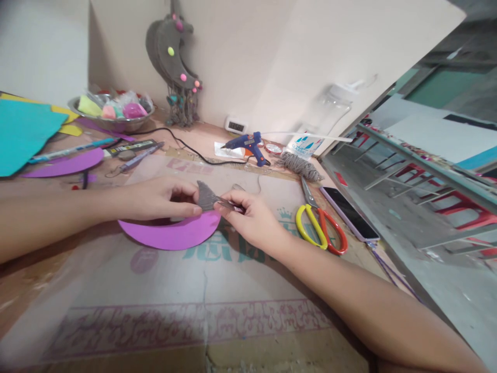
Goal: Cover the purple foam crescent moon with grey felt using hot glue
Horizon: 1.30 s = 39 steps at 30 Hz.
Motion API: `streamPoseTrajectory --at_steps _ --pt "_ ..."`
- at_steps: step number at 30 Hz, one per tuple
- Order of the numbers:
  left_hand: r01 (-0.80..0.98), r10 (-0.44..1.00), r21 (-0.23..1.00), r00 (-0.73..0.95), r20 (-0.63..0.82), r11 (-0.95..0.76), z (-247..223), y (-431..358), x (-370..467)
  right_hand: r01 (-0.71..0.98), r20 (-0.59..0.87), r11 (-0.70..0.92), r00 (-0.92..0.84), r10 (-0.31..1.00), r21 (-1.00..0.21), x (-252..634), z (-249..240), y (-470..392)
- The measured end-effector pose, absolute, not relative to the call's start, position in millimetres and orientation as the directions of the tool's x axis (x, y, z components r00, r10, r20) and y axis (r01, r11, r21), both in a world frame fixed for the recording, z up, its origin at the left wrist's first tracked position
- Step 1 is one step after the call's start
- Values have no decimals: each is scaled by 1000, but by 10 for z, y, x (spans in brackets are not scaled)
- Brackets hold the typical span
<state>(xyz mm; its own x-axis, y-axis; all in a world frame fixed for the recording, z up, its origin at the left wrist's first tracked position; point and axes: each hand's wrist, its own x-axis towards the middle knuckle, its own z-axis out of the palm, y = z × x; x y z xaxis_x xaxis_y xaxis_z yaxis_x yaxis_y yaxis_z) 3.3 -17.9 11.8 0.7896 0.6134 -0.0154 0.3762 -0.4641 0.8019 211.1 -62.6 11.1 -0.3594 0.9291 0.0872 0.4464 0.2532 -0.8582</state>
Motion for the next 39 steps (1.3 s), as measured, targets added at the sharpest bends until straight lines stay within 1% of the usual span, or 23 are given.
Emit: streamPoseTrajectory --at_steps 7,12,16,20,22,23,25,27,29,31,34,39 --pt "296 574 868 819 -16 -398 126 -172 17 385 27 176 -363 931 -906 2138 98 -603" --pt "295 579 885 814 -35 -360 120 -172 15 378 48 195 -364 930 -905 2166 92 -589" --pt "300 616 908 785 -61 -291 108 -164 6 365 30 195 -412 911 -910 2153 88 -590" --pt "338 645 904 758 -96 -263 86 -173 6 415 27 234 -448 894 -879 2122 73 -599" --pt "334 650 910 754 -100 -247 84 -189 12 472 100 318 -431 897 -822 2129 73 -606" --pt "329 656 913 749 -95 -242 85 -198 15 507 171 384 -416 893 -772 2142 77 -613" --pt "320 670 916 738 -82 -240 86 -211 21 579 336 538 -425 840 -612 2183 98 -635" --pt "311 684 920 726 -69 -238 83 -215 24 618 440 673 -514 737 -406 2229 127 -669" --pt "306 692 922 719 -59 -239 77 -210 25 611 460 758 -619 637 -227 2258 150 -707" --pt "314 695 912 717 -47 -263 70 -200 24 595 445 797 -689 573 -104 2260 157 -738" --pt "349 704 885 709 -35 -307 68 -189 21 596 423 803 -725 543 -10 2238 142 -751" --pt "376 715 875 698 -51 -304 78 -192 21 649 433 760 -691 578 21 2238 117 -719"
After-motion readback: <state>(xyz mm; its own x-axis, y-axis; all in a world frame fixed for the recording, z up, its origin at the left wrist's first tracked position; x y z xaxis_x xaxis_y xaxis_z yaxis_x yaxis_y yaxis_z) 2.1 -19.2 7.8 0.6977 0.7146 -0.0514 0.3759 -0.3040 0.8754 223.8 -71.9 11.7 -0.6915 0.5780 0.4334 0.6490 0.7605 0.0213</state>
